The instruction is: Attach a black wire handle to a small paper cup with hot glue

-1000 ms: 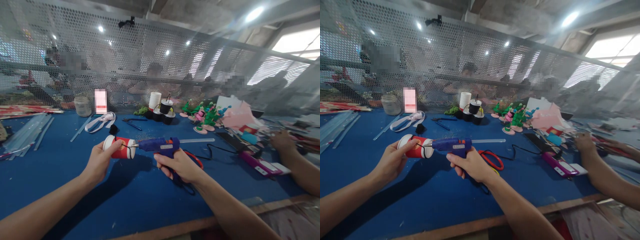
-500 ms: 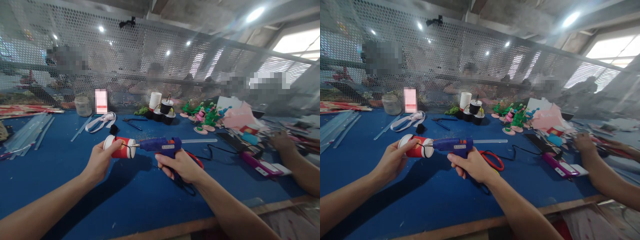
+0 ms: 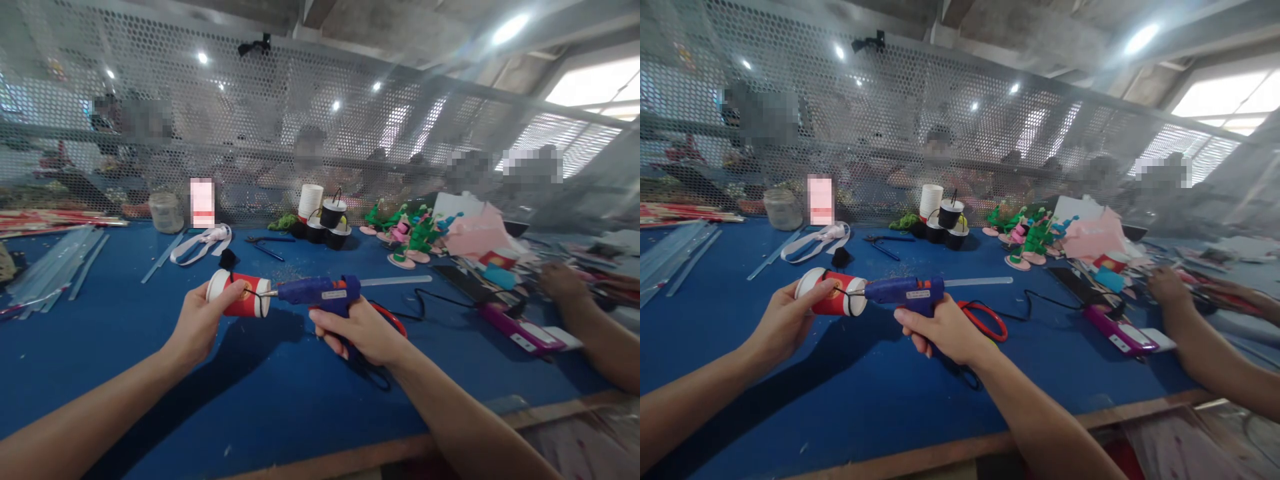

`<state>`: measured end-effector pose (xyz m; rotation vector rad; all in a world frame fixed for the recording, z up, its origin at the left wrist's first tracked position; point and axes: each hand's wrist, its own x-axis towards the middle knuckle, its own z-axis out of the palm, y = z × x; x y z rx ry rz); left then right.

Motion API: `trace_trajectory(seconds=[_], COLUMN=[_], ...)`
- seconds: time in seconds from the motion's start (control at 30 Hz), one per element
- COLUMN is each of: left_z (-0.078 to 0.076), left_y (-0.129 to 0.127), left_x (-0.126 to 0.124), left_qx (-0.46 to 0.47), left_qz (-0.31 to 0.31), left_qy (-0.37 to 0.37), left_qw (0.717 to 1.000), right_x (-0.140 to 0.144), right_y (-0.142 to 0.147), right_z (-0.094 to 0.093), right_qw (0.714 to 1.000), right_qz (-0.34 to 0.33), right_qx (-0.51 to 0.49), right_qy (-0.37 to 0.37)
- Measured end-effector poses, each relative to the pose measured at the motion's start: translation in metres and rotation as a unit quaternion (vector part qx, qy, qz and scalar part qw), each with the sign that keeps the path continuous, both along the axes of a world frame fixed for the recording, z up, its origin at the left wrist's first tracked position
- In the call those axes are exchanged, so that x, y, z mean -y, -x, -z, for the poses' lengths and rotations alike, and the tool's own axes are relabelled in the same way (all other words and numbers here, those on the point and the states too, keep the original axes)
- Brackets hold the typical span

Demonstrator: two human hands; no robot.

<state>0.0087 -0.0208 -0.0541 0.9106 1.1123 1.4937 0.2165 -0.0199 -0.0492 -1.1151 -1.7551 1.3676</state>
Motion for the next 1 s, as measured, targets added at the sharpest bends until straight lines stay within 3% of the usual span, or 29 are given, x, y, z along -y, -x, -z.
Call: trace_trajectory(seconds=[0.63,0.8,1.0], left_z=[0.004,0.004,-0.001], left_y=[0.002,0.003,0.001], left_x=[0.006,0.005,0.007], left_qx=[-0.072,-0.071,-0.071], left_qz=[0.012,0.009,-0.001], left_qy=[-0.079,-0.079,-0.067], left_qw=[0.994,0.994,0.995], right_x=[-0.006,-0.006,-0.019], right_y=[0.001,0.001,-0.004], right_z=[0.001,0.002,-0.002], right_qw=[0.992,0.992,0.985], right_qz=[0.039,0.007,0.056], right_qx=[-0.106,-0.106,-0.148], right_qy=[0.051,0.065,0.068])
